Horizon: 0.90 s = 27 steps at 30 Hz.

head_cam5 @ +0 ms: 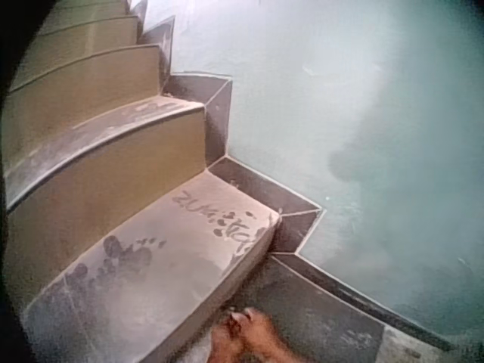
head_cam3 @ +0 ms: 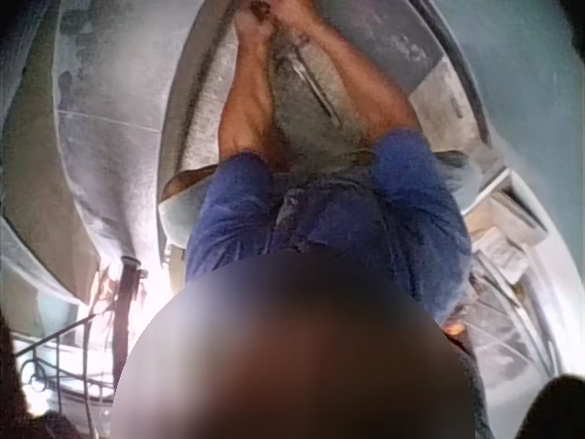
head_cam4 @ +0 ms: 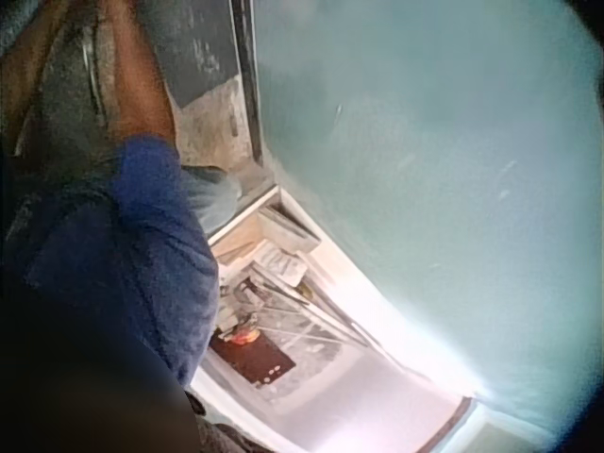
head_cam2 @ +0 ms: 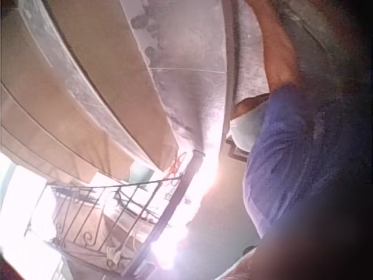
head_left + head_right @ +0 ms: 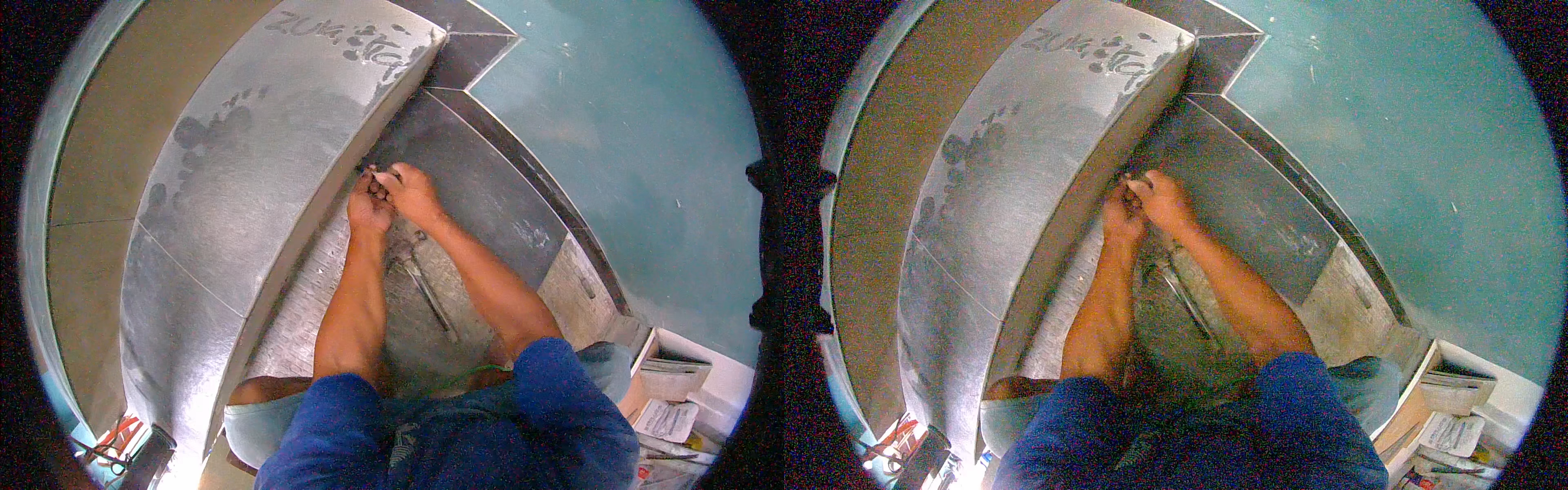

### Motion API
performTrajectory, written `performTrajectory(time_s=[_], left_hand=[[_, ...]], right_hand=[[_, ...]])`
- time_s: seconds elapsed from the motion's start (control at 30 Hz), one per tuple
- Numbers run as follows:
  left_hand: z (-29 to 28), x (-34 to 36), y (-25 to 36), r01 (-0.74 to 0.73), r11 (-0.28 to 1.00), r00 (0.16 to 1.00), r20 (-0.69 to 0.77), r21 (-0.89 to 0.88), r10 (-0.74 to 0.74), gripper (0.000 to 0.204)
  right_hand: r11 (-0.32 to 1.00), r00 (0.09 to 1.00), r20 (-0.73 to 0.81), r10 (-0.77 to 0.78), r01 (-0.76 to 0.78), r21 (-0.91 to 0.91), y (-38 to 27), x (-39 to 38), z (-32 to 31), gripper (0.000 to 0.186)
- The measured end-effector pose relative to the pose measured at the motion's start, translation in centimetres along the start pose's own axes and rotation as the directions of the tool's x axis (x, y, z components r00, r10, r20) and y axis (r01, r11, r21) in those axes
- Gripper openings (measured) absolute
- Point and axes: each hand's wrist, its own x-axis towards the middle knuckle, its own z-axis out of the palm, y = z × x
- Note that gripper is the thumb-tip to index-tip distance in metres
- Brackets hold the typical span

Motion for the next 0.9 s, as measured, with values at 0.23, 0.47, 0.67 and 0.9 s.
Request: performTrajectory(time_s=[0.23, 0.47, 0.67, 0.9], left_hand=[[1.5, -0.2, 1.5, 0.082, 0.986, 0.996, -0.048, 0.147, -0.076, 0.013], [1.9, -0.2, 1.3, 0.080, 0.936, 0.989, -0.141, 0.342, -0.033, 0.017], [2.6, 0.4, 1.2, 0.030, 0.971, 0.980, -0.196, 0.237, 0.017, 0.012], [6.0, -2.6, -1.8, 0.115, 0.902, 0.993, -0.029, 0.416, -0.113, 0.009]], right_hand=[[0.947, 0.990, -0.022, 0.139, -0.140, -0.287, 6.6, -4.6, -9.4, 0.035], [0.924, 0.930, 0.191, 0.314, -0.252, -0.287, 8.3, -10.5, -10.6, 0.038], [0.838, 0.750, 0.533, 0.392, -0.052, -0.543, 3.8, -17.1, -5.9, 0.043], [0.822, 0.824, 0.441, 0.356, -0.052, -0.567, 3.2, -18.5, -4.1, 0.042]])
